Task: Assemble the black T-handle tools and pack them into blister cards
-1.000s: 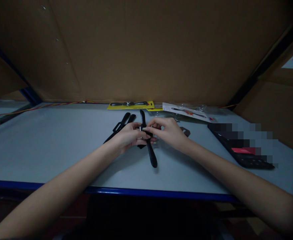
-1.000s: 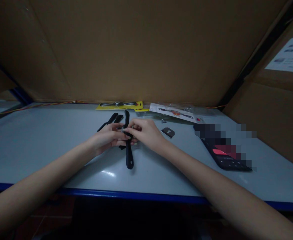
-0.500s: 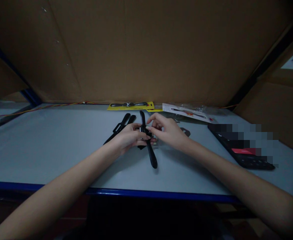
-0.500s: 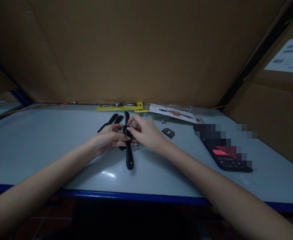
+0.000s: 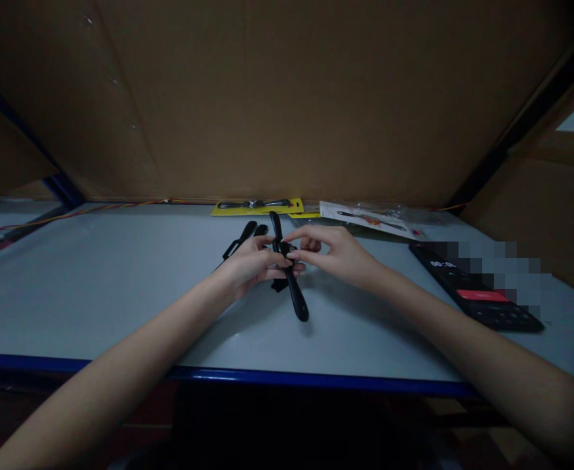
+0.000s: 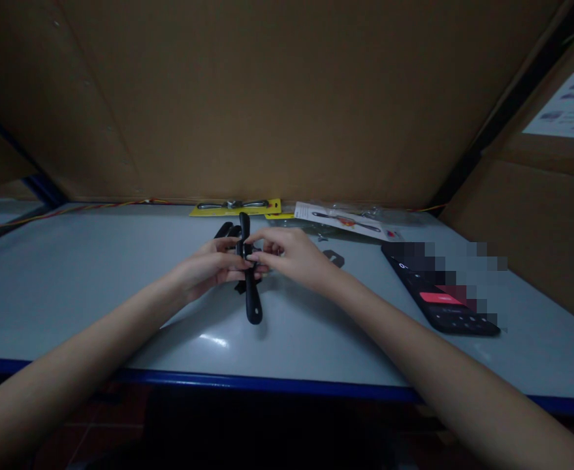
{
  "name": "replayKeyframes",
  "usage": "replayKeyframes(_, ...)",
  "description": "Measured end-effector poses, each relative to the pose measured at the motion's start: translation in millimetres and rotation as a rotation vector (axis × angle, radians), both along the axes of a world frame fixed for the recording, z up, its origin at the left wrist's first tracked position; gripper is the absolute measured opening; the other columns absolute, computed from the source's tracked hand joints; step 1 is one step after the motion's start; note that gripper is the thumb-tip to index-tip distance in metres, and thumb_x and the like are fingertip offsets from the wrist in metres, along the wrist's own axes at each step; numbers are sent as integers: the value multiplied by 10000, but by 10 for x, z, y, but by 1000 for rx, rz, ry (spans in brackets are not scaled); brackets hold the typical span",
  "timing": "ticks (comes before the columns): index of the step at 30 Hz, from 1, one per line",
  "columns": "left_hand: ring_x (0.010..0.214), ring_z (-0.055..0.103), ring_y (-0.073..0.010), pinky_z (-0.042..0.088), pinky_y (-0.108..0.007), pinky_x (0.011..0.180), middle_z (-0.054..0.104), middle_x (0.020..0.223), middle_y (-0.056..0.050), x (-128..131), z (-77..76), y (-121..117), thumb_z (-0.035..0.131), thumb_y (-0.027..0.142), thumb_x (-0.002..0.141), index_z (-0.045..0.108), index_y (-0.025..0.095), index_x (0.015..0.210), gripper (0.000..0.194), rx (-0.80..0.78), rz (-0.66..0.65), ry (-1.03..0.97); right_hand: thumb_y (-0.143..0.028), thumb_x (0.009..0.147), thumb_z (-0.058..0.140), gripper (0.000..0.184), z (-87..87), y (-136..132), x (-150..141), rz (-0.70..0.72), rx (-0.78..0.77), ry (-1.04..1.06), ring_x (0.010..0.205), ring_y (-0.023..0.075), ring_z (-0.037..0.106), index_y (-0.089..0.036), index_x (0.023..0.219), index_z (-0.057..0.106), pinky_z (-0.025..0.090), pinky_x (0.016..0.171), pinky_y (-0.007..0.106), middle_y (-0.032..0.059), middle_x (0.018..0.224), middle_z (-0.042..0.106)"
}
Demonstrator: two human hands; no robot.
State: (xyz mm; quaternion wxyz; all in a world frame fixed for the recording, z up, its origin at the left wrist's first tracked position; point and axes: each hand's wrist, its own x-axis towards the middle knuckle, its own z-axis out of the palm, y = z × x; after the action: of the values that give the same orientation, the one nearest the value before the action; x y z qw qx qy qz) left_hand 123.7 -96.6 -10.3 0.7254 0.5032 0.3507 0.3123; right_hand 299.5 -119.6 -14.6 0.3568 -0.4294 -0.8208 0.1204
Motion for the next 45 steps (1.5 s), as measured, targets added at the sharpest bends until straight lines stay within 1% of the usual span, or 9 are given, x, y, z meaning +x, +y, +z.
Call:
replayKeyframes(4,676,684,-200,552,-340,725,656,766,-103,7,-17,-10,562,-94,660,372,34,1200,587,-28,-17,3,-328,790,615,158,-46,41,30,6,25,-4,638,113,504,-188,855,649,366,579,241,-2,702,574)
replayKeyframes(9,673,683,-193,552,-333,715,636,779,-83,11,-18,-29,605,-84,652,361,36,1228,637,-45,-2,23,-372,779,618,224,-99,50,-19,-61,12,48,575,103,465,-176,684,561,331,527,236,-15,631,539)
replayKeyframes(15,691,683,-201,559,-331,692,633,758,-71,-9,-60,-16,647,-52,644,415,40,1193,603,-20,-41,14,-314,803,583,152,-128,11,-138,-133,-21,123,499,90,409,-192,884,543,299,501,231,-58,560,468)
replayKeyframes(20,690,686,-204,556,-310,678,654,791,-114,-3,-70,-19,641,-47,652,445,29,1137,528,-10,-47,56,-322,813,572,151,-131,23,-106,-84,-66,104,558,96,455,-176,776,571,312,524,234,-28,617,530)
replayKeyframes(27,726,688,-213,537,-356,779,659,808,-135,-8,-12,-10,587,-62,673,393,20,1194,562,-36,-60,15,-256,813,577,153,6,10,30,45,-56,-10,633,115,511,-168,935,608,369,591,243,-7,688,578)
replayKeyframes(33,688,685,-190,542,-349,763,662,784,-107,-8,21,-19,568,-81,667,395,29,1180,552,-52,-59,30,-176,821,556,64,17,15,54,80,72,-104,680,118,513,-167,838,617,377,608,238,12,736,574)
replayKeyframes(39,701,686,-195,544,-356,762,666,821,-124,-1,58,-55,554,-86,672,429,36,1119,480,-91,-99,50,-168,872,487,145,59,27,127,216,192,-280,767,135,529,-168,904,628,385,677,263,36,810,596)
replayKeyframes(42,723,688,-210,533,-388,796,666,841,-136,-12,41,-37,572,-80,660,419,38,1136,513,-107,-131,38,-188,891,458,195,93,21,151,203,292,-410,792,155,525,-189,921,651,377,712,301,44,834,611)
replayKeyframes(45,740,689,-221,526,-399,814,665,828,-144,-29,25,-15,584,-69,658,406,29,1155,537,-120,-160,37,-167,894,437,239,107,-6,142,199,318,-417,785,153,526,-197,900,674,386,704,301,47,832,618)
